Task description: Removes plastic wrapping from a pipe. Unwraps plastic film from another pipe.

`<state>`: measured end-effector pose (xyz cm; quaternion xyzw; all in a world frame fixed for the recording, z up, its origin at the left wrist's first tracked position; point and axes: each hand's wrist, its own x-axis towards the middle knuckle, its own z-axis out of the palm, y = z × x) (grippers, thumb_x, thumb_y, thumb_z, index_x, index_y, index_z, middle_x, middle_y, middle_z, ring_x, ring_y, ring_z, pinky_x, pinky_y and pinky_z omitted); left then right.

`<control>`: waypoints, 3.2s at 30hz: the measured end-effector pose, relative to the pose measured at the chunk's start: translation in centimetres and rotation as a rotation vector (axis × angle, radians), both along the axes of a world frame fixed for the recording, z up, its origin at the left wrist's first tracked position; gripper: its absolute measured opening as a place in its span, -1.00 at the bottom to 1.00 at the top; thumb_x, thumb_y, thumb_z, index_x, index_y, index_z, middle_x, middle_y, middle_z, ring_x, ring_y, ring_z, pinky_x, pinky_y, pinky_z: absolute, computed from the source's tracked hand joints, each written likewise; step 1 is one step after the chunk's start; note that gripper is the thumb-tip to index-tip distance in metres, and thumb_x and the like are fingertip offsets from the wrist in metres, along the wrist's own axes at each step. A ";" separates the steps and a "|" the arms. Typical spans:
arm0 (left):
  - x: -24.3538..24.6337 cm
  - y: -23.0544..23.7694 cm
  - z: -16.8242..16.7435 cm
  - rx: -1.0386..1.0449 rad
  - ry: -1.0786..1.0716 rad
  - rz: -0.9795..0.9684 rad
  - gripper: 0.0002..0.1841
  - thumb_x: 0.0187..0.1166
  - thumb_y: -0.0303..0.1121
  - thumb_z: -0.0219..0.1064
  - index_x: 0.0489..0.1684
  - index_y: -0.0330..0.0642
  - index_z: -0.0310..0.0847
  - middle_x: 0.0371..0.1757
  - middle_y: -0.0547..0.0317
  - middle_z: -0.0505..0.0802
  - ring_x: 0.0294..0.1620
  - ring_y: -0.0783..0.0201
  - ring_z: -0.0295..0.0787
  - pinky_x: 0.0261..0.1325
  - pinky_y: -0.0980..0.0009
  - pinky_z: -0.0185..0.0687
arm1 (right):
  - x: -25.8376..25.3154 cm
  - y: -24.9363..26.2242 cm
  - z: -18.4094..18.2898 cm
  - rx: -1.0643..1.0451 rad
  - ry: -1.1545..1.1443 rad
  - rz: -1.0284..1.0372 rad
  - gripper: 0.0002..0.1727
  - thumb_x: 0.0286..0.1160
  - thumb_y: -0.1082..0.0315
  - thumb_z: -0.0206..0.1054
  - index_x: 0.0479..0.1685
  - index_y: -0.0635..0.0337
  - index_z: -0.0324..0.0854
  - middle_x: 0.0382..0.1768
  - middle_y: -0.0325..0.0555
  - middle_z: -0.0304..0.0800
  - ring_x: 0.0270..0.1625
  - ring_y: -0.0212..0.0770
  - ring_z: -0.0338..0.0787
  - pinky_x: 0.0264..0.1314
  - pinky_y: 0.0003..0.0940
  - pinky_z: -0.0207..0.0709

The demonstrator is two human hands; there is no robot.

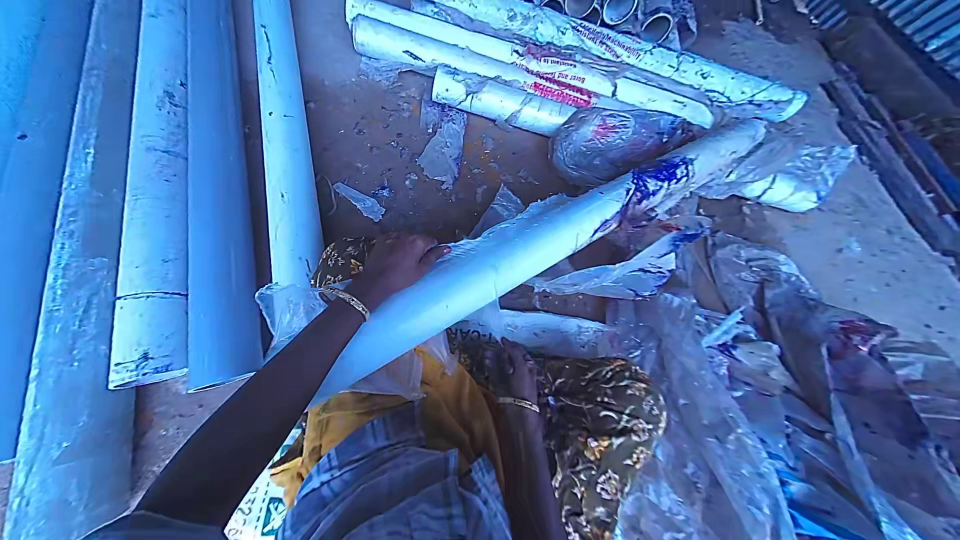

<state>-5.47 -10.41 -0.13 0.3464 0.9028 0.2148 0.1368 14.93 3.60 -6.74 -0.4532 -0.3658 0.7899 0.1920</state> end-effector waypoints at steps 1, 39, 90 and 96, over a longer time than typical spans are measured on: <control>-1.0 -0.2 -0.1 0.010 0.002 -0.008 -0.52 0.86 -0.17 0.12 -0.33 -0.43 0.72 -0.33 -0.26 0.80 -0.14 -0.26 0.80 -0.02 -0.26 0.54 | 0.8 -0.3 -0.5 -0.071 -0.087 -0.041 -0.70 0.77 0.53 0.01 -0.41 0.19 0.50 -0.72 -0.30 0.62 -0.67 -0.40 0.72 -0.53 -0.50 0.71; 3.6 0.9 7.1 -0.207 -0.102 0.069 -0.35 0.80 0.14 0.08 0.18 -0.40 0.70 0.09 -0.34 0.84 0.27 -0.29 0.74 0.33 -0.27 0.46 | -8.1 5.9 5.9 0.807 -0.297 0.707 -0.54 0.61 0.22 0.43 -0.68 0.26 0.54 -0.75 -0.24 0.60 -0.66 -0.35 0.64 -0.36 -0.33 0.61; 2.9 10.6 3.3 -0.117 -0.140 0.047 -0.48 0.93 -0.10 -0.09 0.27 -0.41 0.63 0.17 -0.35 0.82 0.34 -0.26 0.72 0.43 -0.18 0.46 | -4.4 6.6 4.7 0.748 -0.333 0.163 -0.80 0.72 0.56 0.07 -0.10 0.61 0.52 -0.52 -0.05 0.55 -0.59 -0.36 0.64 -0.40 -0.45 0.66; 3.0 11.0 3.3 -0.120 -0.127 0.045 -0.48 0.93 -0.11 -0.10 0.21 -0.42 0.64 0.14 -0.35 0.83 0.31 -0.27 0.74 0.37 -0.19 0.50 | -1.8 9.7 5.9 0.648 -0.081 0.292 -0.72 0.85 0.46 -0.03 0.07 0.48 0.57 -0.27 -0.06 0.87 -0.34 -0.35 0.90 -0.24 -0.45 0.82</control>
